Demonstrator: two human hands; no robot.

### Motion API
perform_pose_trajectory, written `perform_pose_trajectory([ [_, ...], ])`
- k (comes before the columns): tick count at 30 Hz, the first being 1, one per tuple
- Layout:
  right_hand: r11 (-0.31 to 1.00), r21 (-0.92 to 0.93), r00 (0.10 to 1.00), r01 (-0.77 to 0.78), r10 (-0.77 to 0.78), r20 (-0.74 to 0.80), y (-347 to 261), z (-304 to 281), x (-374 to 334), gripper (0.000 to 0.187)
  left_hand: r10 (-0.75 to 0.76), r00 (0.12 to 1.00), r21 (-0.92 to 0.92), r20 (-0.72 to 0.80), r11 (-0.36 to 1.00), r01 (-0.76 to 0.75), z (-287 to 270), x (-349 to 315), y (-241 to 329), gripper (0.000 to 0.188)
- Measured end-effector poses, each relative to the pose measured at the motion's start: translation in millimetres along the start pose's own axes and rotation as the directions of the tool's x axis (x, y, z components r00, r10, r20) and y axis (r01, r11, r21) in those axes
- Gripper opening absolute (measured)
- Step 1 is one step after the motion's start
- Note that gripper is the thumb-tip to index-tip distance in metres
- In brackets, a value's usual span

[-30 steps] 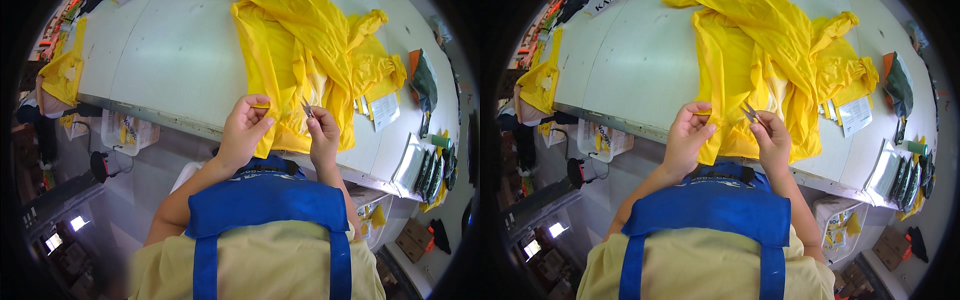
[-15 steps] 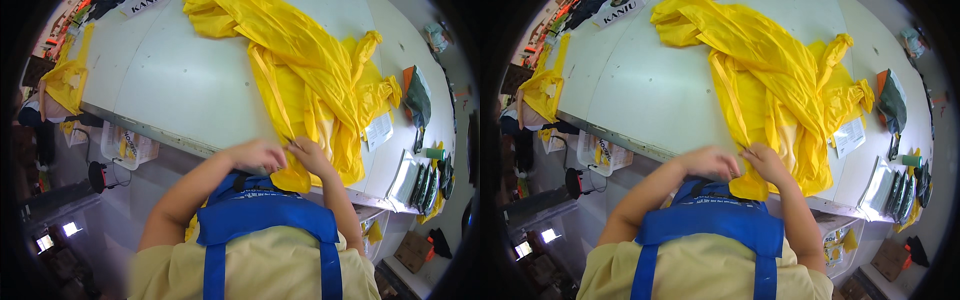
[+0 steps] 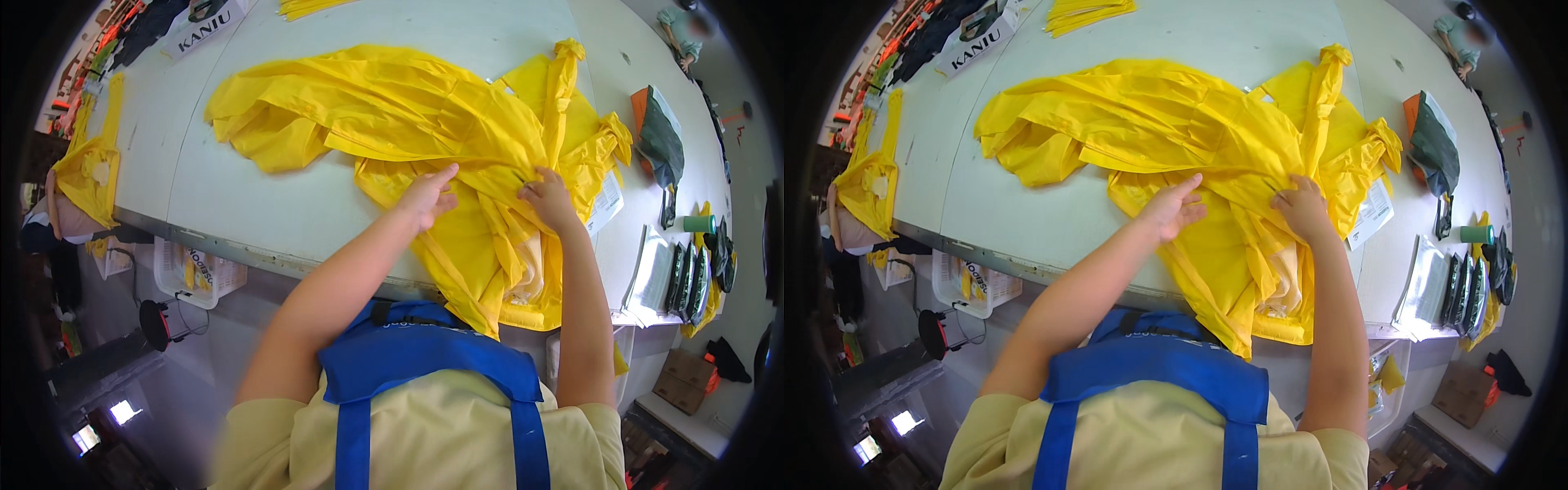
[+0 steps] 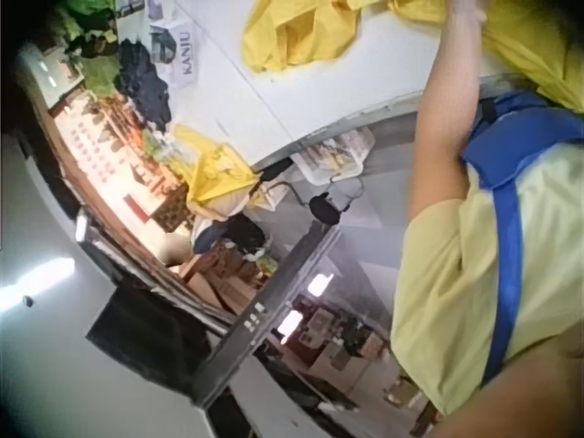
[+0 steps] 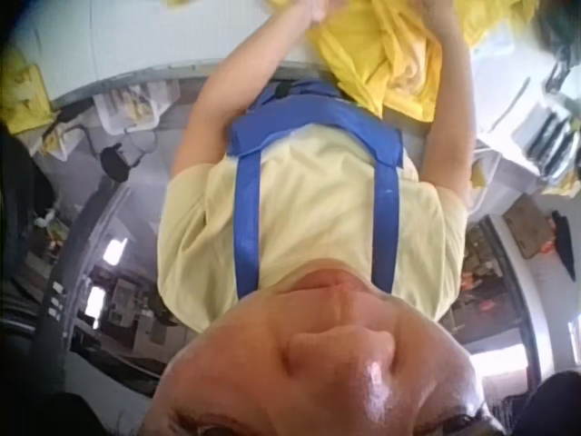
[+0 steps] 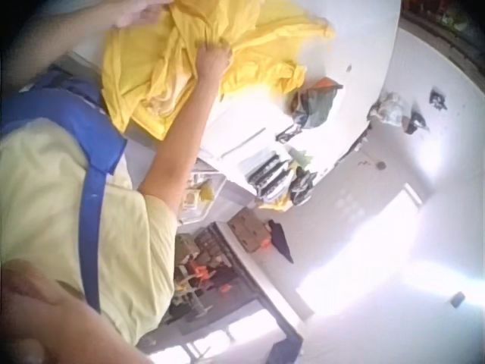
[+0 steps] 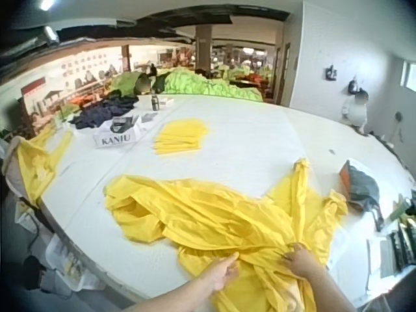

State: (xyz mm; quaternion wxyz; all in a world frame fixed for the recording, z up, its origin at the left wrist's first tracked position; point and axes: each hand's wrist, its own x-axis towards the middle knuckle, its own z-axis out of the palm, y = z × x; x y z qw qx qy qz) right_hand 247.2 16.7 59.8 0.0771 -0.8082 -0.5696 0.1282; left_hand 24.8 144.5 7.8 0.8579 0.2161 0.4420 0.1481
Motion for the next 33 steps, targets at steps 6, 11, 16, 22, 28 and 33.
perform_pose_trajectory([
  [6, 0.923, 0.358, 0.958, 0.14, -0.218, 0.188, -42.0, -19.8, -38.3, 0.015, 0.027, 0.999, -0.391, -0.021, 0.92, -0.033, 3.2, 20.7, 2.4, 0.069],
  [11, 0.775, 0.632, 0.698, -0.008, -0.448, 0.559, -66.5, -43.0, -89.3, 0.013, 0.205, 0.964, -0.533, 0.168, 0.842, -0.086, -23.3, -15.2, 10.6, 0.048],
  [16, 0.754, 0.645, 0.979, 0.125, -0.2, 0.044, -69.8, -50.9, -37.9, 0.016, 0.335, 0.924, -0.494, 0.185, 0.844, -0.208, -44.0, -92.9, 12.6, 0.047],
  [22, 0.596, 0.635, 0.819, 0.492, -0.564, -0.107, -148.0, -56.4, 60.4, 0.037, 0.353, 0.904, -0.513, 0.241, 0.837, -0.19, -45.4, -121.3, 10.1, 0.045],
  [28, 0.674, 0.639, 0.899, 0.371, -0.434, -0.063, -176.8, -60.5, 27.6, 0.034, 0.398, 0.892, -0.504, 0.215, 0.827, -0.248, -40.1, -137.5, 11.5, 0.044],
  [33, 0.658, 0.574, 0.842, 0.488, -0.527, -0.112, -153.7, -60.7, 45.7, 0.047, 0.381, 0.9, -0.371, 0.213, 0.883, -0.286, -32.9, -141.7, 14.5, 0.045],
])
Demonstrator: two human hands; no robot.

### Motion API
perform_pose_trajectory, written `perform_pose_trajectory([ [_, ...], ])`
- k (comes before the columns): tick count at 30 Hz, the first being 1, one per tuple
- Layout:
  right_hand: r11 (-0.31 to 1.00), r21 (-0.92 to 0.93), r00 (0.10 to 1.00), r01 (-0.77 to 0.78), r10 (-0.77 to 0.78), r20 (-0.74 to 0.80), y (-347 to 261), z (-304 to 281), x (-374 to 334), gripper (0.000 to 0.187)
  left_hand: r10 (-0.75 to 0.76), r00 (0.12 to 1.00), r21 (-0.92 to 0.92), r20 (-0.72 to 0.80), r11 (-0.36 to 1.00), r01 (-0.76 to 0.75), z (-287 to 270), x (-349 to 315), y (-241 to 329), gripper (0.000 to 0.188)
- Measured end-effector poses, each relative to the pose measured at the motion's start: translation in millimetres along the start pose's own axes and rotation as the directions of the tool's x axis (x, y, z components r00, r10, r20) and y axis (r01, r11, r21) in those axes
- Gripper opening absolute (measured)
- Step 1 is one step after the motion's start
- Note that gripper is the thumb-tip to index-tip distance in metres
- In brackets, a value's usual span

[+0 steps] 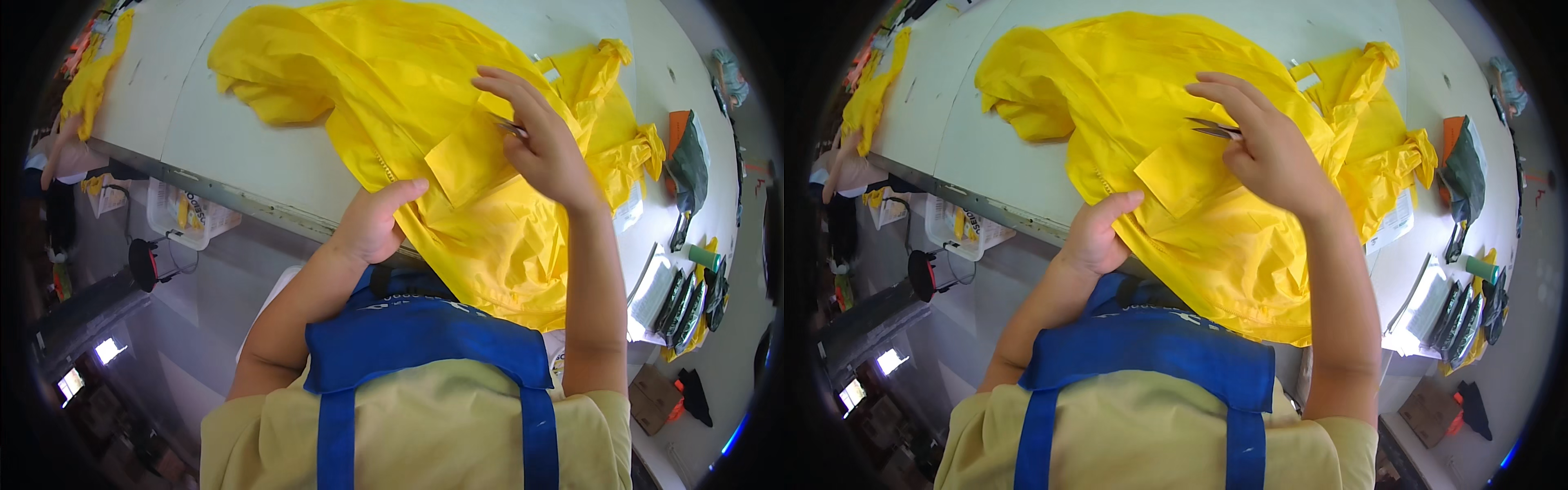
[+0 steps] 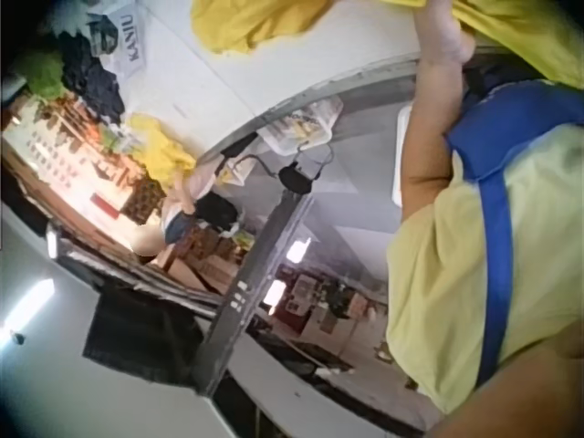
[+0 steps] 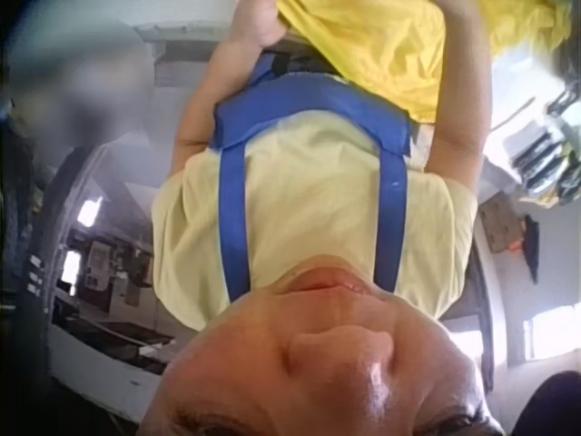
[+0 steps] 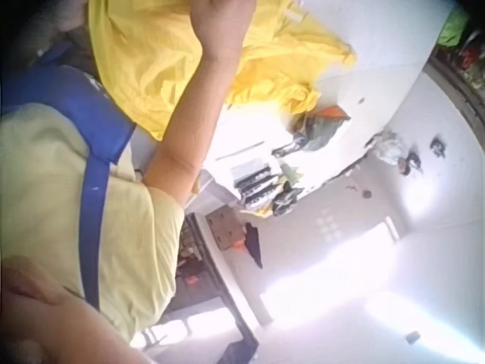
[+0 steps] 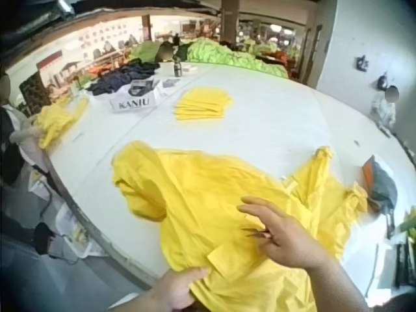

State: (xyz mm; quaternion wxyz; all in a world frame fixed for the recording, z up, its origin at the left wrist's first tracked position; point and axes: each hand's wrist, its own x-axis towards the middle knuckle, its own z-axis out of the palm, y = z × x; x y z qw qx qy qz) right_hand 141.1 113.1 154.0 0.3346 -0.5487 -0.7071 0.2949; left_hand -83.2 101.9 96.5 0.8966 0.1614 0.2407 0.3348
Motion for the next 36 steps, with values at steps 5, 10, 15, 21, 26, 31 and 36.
perform_pose_trajectory([
  [5, 0.961, -0.262, 0.937, 0.087, 0.011, 0.35, 11.5, -21.0, 11.0, 0.031, 0.046, 0.998, 0.053, -0.038, 0.998, -0.044, 1.2, -2.9, -4.3, 0.047],
  [10, 0.806, -0.538, 0.903, 0.249, -0.394, -0.171, 19.9, -16.3, -58.7, 0.026, 0.028, 0.995, -0.103, -0.093, 0.994, -0.038, -0.7, -8.4, -1.5, 0.047],
  [15, 0.835, -0.486, 0.846, 0.256, -0.437, -0.305, 33.1, 13.5, -89.8, 0.028, 0.04, 0.996, -0.066, -0.08, 0.997, -0.045, -4.0, -12.5, -4.5, 0.05],
  [21, 0.888, -0.416, 0.854, 0.197, -0.364, -0.372, 31.3, 27.4, -95.3, 0.03, 0.043, 0.997, -0.099, -0.061, 0.994, -0.048, -7.3, -20.5, -7.0, 0.056],
  [26, 0.978, -0.202, 0.921, -0.057, -0.027, -0.388, 20.6, 40.0, -98.6, 0.035, 0.01, 1.0, 0.04, -0.029, 0.999, -0.009, -11.0, -26.6, -11.2, 0.058],
  [31, 0.993, -0.103, 0.877, -0.064, 0.006, -0.481, 35.5, 35.2, -102.3, 0.025, 0.069, 0.995, 0.239, -0.074, 0.97, -0.05, -29.2, -33.5, -21.9, 0.053],
  [36, 0.856, 0.456, 0.546, -0.245, 0.51, -0.664, 116.7, -10.0, -70.7, 0.019, 0.084, 0.995, 0.544, -0.048, 0.838, -0.045, -48.9, -42.4, -21.9, 0.055],
])
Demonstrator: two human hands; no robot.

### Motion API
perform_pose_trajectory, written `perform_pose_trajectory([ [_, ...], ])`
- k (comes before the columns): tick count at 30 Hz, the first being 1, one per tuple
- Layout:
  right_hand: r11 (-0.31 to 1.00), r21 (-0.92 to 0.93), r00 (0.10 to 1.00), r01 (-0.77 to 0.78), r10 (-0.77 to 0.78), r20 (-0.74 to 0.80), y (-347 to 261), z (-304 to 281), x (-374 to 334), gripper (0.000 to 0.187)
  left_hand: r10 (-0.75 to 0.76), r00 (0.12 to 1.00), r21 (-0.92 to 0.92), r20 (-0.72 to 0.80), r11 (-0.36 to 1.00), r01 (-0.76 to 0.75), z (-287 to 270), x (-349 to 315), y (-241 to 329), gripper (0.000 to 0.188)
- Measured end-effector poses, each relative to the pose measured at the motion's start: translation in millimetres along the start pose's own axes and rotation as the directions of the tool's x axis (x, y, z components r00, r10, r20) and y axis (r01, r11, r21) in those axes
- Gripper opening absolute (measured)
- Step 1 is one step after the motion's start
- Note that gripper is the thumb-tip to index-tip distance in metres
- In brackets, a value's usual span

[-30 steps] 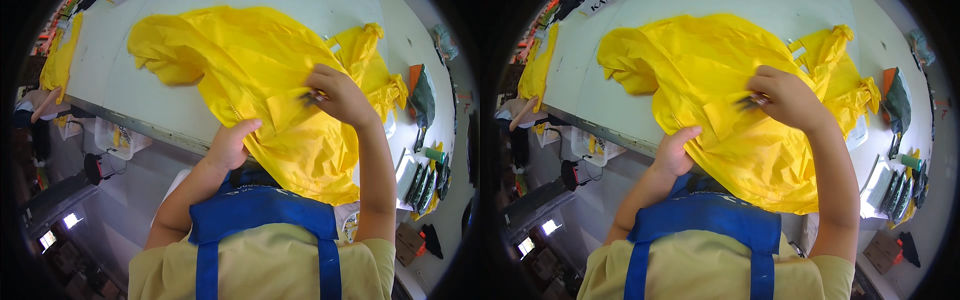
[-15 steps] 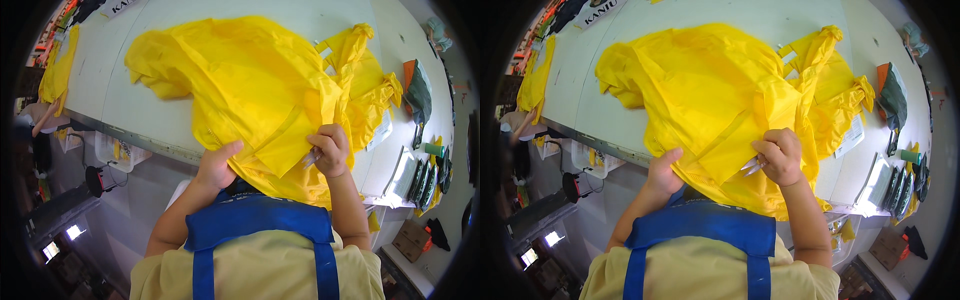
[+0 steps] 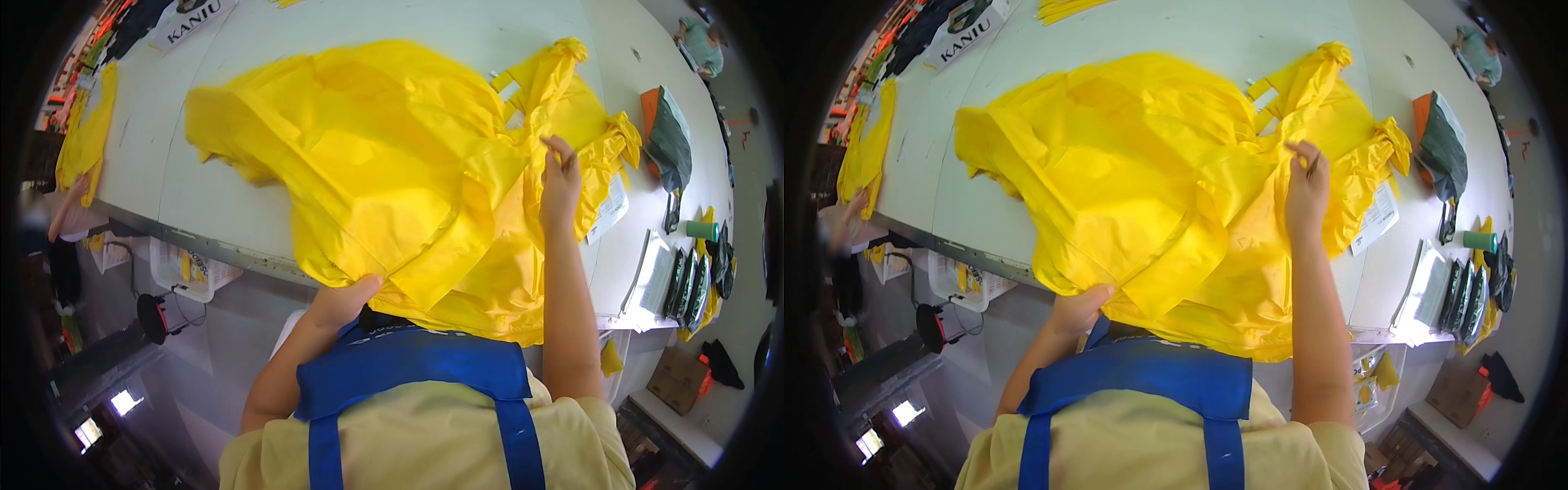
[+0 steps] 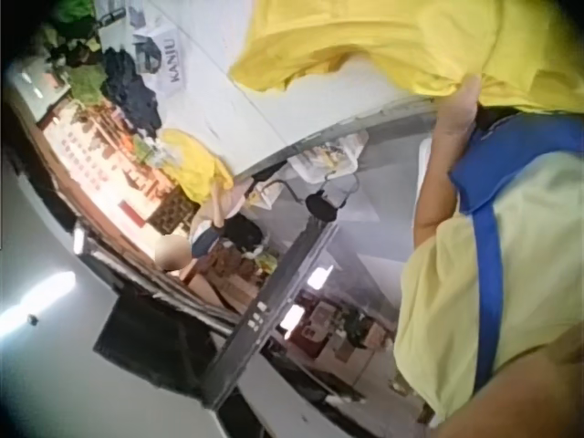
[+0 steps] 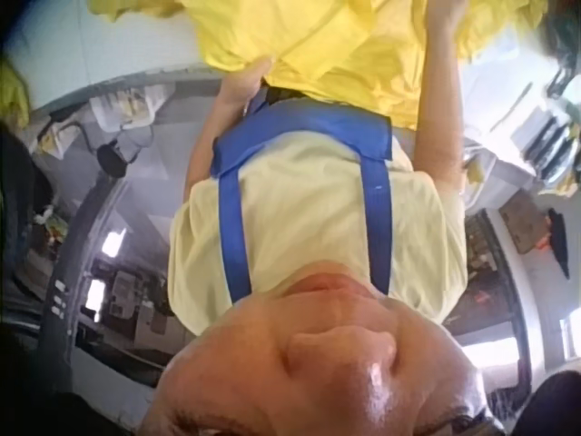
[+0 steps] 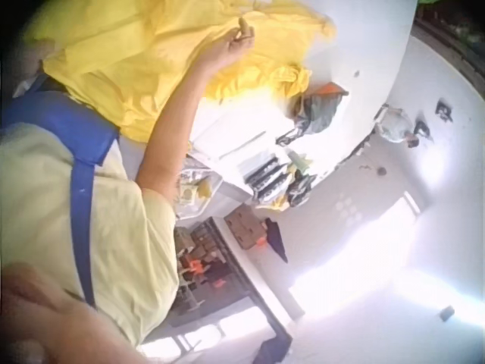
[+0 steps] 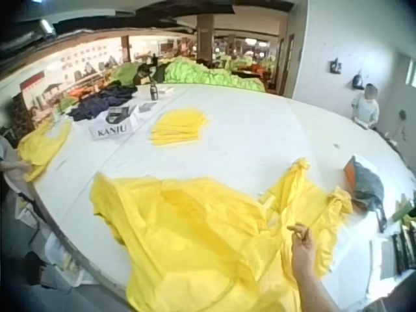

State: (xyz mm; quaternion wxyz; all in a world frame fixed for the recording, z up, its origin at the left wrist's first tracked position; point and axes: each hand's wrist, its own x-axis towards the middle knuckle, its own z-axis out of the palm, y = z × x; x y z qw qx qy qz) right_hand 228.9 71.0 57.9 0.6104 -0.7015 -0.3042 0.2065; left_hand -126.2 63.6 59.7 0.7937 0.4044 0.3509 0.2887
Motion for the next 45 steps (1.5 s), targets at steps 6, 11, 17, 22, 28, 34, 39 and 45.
perform_pose_trajectory([
  [6, 0.871, 0.068, 0.872, -0.486, 0.489, -0.037, 40.1, -13.3, 115.6, 0.024, -0.027, 0.992, 0.556, 0.124, 0.83, -0.047, 4.6, -13.2, 47.8, 0.044],
  [11, 0.661, 0.444, 0.745, -0.605, 0.667, 0.023, 35.2, -0.8, 139.4, 0.024, 0.206, 0.978, 0.732, -0.007, 0.668, -0.135, -9.6, -13.6, 56.3, 0.035],
  [17, 0.854, 0.43, 0.783, -0.291, -0.046, 0.62, -55.7, 25.0, -13.5, 0.05, 0.552, 0.49, 0.515, -0.675, 0.828, -0.223, -73.4, -21.6, 48.3, 0.057],
  [22, 0.799, 0.22, 0.187, 0.56, -0.38, 0.906, -65.7, 30.9, -120.0, 0.037, 0.334, 0.91, 0.387, -0.244, 0.894, -0.224, 32.2, 72.5, 86.4, 0.079],
  [28, 0.979, 0.122, 0.52, -0.165, -0.019, 0.854, -51.2, 18.8, -152.9, 0.028, -0.005, 0.999, 0.203, -0.038, 0.979, 0.013, 11.8, 94.9, 24.6, 0.066],
  [34, 0.563, 0.369, 0.672, -0.739, 0.649, 0.356, -70.9, 30.5, -137.9, 0.021, 0.113, 0.992, -0.156, 0.061, 0.982, -0.102, 43.7, 54.7, 37.0, 0.052],
  [39, 0.328, 0.542, 0.632, -0.774, 0.458, 0.626, -74.8, 33.7, -137.9, 0.011, 0.313, 0.937, -0.07, 0.154, 0.95, -0.306, 31.5, 34.3, 51.9, 0.04],
  [45, 0.499, 0.679, 0.832, -0.539, 0.444, 0.334, -87.5, 18.9, -131.8, 0.023, 0.542, 0.795, 0.017, 0.273, 0.823, -0.567, 4.2, 18.9, 68.3, 0.028],
])
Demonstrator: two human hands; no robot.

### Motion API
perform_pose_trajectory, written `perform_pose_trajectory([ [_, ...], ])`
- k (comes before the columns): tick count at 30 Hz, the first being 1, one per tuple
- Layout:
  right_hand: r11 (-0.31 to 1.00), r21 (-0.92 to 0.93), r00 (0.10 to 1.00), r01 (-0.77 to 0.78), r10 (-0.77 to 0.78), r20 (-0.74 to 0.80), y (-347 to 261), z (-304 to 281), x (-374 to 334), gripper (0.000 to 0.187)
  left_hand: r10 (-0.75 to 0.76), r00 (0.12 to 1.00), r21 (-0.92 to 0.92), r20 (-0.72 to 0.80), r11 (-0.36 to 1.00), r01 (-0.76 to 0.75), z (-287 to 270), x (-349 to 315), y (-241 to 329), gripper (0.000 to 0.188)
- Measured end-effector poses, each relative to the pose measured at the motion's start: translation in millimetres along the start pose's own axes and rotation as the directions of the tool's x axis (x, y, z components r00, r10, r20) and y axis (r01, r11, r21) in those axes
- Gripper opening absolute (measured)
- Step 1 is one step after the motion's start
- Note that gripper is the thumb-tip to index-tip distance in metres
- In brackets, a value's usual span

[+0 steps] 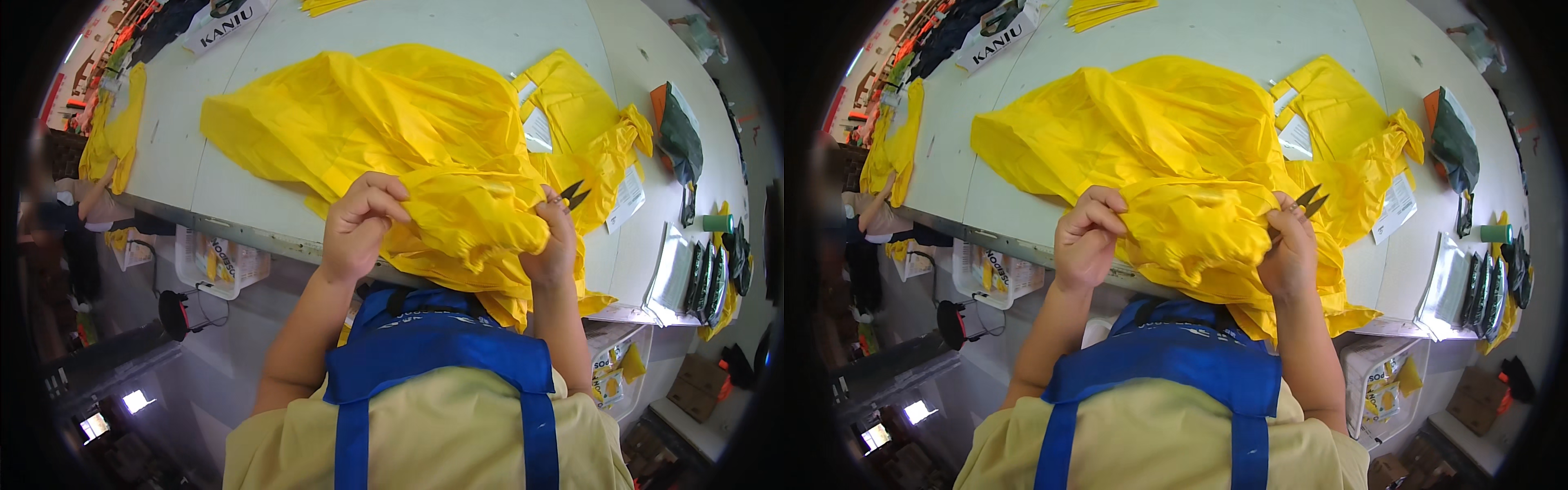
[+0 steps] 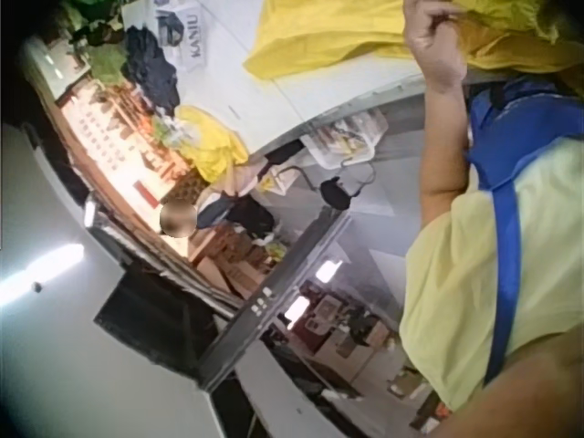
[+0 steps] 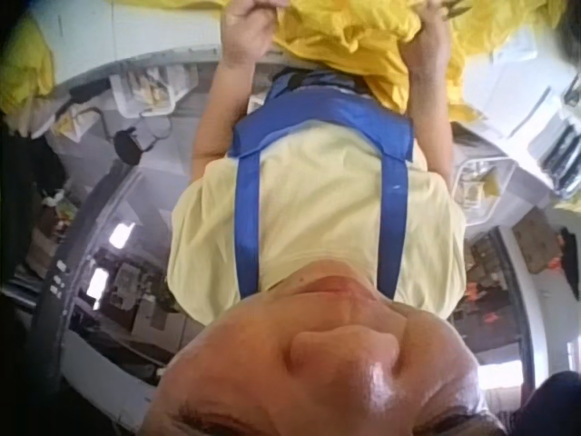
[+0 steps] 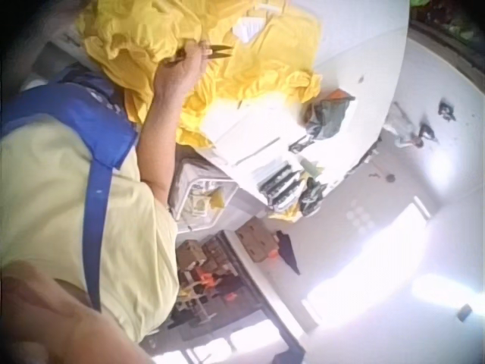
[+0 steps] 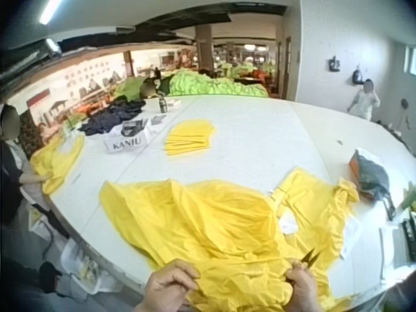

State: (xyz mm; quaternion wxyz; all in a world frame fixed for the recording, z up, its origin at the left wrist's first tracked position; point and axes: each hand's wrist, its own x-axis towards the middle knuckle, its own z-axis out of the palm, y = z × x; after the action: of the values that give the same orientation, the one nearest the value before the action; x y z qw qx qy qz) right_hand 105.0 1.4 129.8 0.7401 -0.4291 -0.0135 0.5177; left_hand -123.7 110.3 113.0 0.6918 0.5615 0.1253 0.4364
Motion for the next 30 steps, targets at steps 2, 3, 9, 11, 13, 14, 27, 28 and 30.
perform_pose_trajectory([
  [2, 0.998, 0.051, 0.999, 0.019, -0.021, 0.035, 1.0, -11.8, -2.3, 0.025, -0.064, 0.994, -0.051, -0.086, 0.997, 0.06, 21.1, 0.3, 13.3, 0.032],
  [3, 0.997, 0.078, 0.998, 0.027, -0.031, 0.052, 2.3, -17.0, -3.3, 0.025, -0.097, 0.987, -0.077, -0.128, 0.993, 0.088, 31.5, 0.2, 15.6, 0.034],
  [9, 0.809, -0.378, 0.885, 0.45, -0.346, 0.313, 11.7, -43.7, -6.3, 0.012, -0.339, 0.931, -0.073, -0.14, 0.941, 0.331, 44.4, -1.9, 26.3, 0.049],
  [11, 0.947, -0.165, 0.924, 0.275, -0.213, 0.317, 6.6, -29.8, -19.9, 0.012, -0.349, 0.937, 0.161, 0.025, 0.926, 0.34, 27.3, -3.8, 21.6, 0.051],
  [13, 0.918, -0.231, 0.904, 0.323, -0.226, 0.364, 2.7, -11.7, -32.0, 0.01, -0.344, 0.939, 0.2, -0.006, 0.919, 0.339, 28.6, 1.4, 30.4, 0.045],
  [14, 0.887, -0.291, 0.896, 0.359, -0.241, 0.373, 2.6, -8.6, -34.5, 0.01, -0.341, 0.94, 0.22, -0.021, 0.915, 0.337, 31.2, 6.2, 37.8, 0.043],
  [27, 0.545, -0.586, 0.788, 0.599, -0.27, 0.554, 0.6, -7.5, -38.6, 0.009, -0.533, 0.846, 0.197, 0.024, 0.832, 0.519, 46.1, 20.5, 52.1, 0.019],
  [28, 0.55, -0.598, 0.797, 0.583, -0.246, 0.552, -1.3, -8.8, -37.6, 0.01, -0.581, 0.813, -0.051, 0.033, 0.812, 0.582, 48.2, 17.8, 52.0, 0.018],
  [30, 0.478, -0.619, 0.767, 0.623, -0.221, 0.602, -4.1, -13.1, -34.1, 0.006, -0.615, 0.786, -0.288, 0.062, 0.743, 0.604, 50.4, 15.3, 52.0, 0.017],
])
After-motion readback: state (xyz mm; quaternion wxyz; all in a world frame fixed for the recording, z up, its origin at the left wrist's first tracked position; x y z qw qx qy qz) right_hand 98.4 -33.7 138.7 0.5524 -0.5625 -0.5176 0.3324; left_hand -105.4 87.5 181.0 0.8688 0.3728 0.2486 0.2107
